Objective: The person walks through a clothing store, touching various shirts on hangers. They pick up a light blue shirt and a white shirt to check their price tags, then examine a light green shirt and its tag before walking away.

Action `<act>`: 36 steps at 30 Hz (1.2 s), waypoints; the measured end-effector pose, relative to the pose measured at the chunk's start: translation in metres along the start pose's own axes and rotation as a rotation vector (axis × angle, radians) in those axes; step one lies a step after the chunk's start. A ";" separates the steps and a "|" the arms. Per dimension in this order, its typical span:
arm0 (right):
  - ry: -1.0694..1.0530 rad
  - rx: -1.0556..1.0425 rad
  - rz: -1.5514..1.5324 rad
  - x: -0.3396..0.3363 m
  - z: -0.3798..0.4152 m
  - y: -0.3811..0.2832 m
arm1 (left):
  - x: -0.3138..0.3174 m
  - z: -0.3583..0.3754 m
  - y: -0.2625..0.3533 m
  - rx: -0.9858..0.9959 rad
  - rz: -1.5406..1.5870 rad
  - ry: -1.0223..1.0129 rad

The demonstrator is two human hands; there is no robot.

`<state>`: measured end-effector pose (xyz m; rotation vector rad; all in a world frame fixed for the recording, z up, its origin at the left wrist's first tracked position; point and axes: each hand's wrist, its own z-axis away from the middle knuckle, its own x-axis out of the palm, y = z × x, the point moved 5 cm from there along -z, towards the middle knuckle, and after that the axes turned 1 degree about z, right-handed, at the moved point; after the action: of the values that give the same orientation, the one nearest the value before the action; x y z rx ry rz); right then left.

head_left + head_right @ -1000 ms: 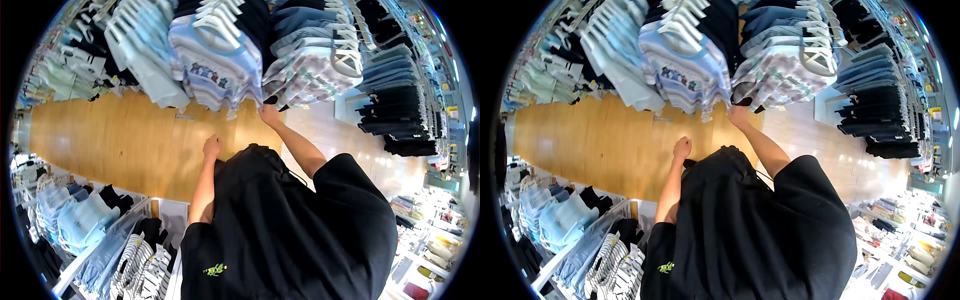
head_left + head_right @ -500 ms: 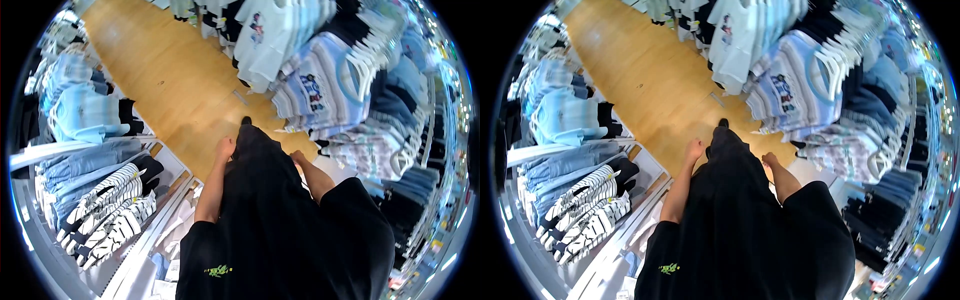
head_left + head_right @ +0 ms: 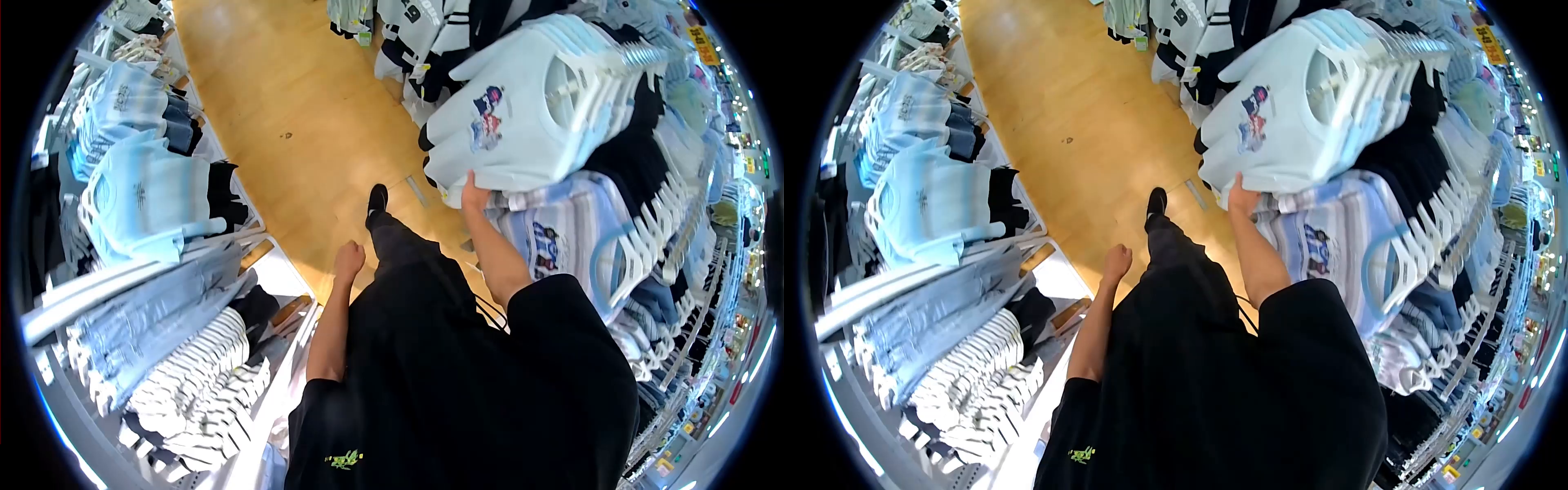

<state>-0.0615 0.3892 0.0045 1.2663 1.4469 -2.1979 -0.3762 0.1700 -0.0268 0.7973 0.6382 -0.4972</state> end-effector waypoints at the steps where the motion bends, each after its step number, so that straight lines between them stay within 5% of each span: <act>1: -0.016 0.044 0.002 0.012 -0.011 0.002 | -0.008 -0.011 0.001 -0.028 0.010 -0.017; 4: 0.087 0.360 0.205 0.038 -0.025 0.040 | -0.033 -0.025 -0.010 -0.126 0.031 -0.020; 12: 0.042 0.497 0.477 0.057 -0.030 0.041 | -0.095 -0.057 -0.089 -0.506 0.006 0.092; 14: -0.588 0.679 -0.083 0.137 -0.054 0.143 | -0.110 -0.048 -0.096 -0.621 0.015 0.090; 16: -0.832 0.959 -0.027 0.145 -0.021 0.047 | -0.108 -0.045 -0.120 -0.673 0.031 0.077; 18: -1.078 0.805 -0.151 0.182 -0.025 0.008 | -0.099 -0.039 -0.138 -0.729 0.044 0.103; 24: -0.683 0.189 -0.558 0.234 -0.097 -0.176 | -0.108 -0.060 -0.131 -0.846 0.076 0.163; 26: -0.094 -0.176 -0.491 0.238 -0.139 -0.221 | -0.113 -0.080 -0.125 -0.839 0.125 0.095; 27: -0.051 -0.265 -0.240 0.201 -0.132 -0.276 | -0.113 -0.089 -0.124 -0.835 0.168 0.029; 33: 0.045 0.052 0.143 0.204 -0.179 -0.321 | -0.147 -0.177 -0.125 -0.737 0.216 -0.032; 36: 0.102 -0.020 0.284 0.201 -0.178 -0.317 | -0.175 -0.211 -0.142 -0.718 0.237 -0.057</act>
<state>-0.2745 0.7454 0.0305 1.4931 1.2301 -1.9547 -0.6589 0.2785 -0.0889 0.1703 0.6023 -0.0523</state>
